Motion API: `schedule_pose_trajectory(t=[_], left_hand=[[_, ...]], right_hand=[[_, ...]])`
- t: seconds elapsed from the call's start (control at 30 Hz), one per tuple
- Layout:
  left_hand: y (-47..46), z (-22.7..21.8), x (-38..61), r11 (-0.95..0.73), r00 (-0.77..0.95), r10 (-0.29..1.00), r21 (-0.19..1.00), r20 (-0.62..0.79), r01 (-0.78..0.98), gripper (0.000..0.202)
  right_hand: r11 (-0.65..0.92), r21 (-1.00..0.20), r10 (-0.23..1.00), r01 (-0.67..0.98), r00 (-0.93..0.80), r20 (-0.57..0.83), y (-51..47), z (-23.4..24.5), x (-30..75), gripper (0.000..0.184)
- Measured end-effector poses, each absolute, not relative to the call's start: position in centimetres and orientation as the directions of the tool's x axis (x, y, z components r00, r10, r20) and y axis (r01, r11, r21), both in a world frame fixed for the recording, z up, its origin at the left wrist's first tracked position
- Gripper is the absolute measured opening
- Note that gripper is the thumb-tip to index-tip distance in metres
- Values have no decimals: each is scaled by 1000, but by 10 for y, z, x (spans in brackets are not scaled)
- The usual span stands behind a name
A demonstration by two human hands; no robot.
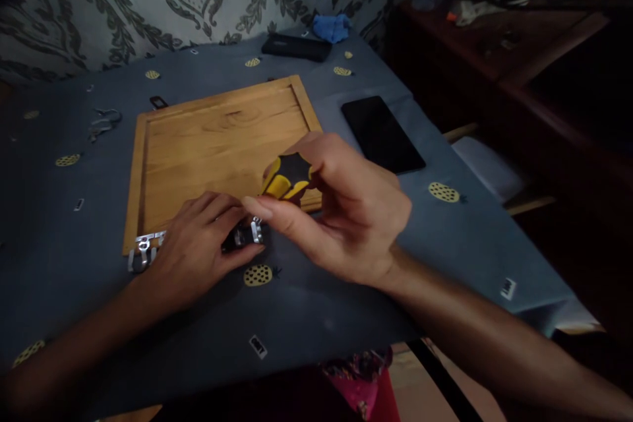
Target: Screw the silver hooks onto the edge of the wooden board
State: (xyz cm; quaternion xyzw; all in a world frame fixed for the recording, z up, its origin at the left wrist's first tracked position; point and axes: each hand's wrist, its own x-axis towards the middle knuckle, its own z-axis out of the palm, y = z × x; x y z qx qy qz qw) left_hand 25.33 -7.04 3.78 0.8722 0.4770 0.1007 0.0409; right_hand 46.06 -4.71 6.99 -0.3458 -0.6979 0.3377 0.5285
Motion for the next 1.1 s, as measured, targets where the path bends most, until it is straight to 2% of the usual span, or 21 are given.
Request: schedule_pose_trajectory(t=[0.1,0.3,0.57,0.77,0.97,1.1], left_hand=[[-71,37,254,-541,520,840,159,154,826,31],[-70,36,253,-550,528,834,152,163,821,34],[-71,36,253,-559,532,825,142,188,817,34],[-70,36,254,-553,527,831,167,179,816,31],[-70,37,252,-556,529,829,165,178,815,32],[-70,36,252,-567,538,822,169,188,806,33]], right_hand=[[676,-707,737,208,-161,657,-46,60,451,18],[668,-707,744,231,-192,640,-45,59,448,17],[743,-619,670,255,-271,692,-40,54,448,19],[676,-692,732,253,-334,593,-42,65,451,15],[583,-808,758,84,-415,504,-37,66,454,19],[584,-809,740,66,-453,497,-33,64,456,15]])
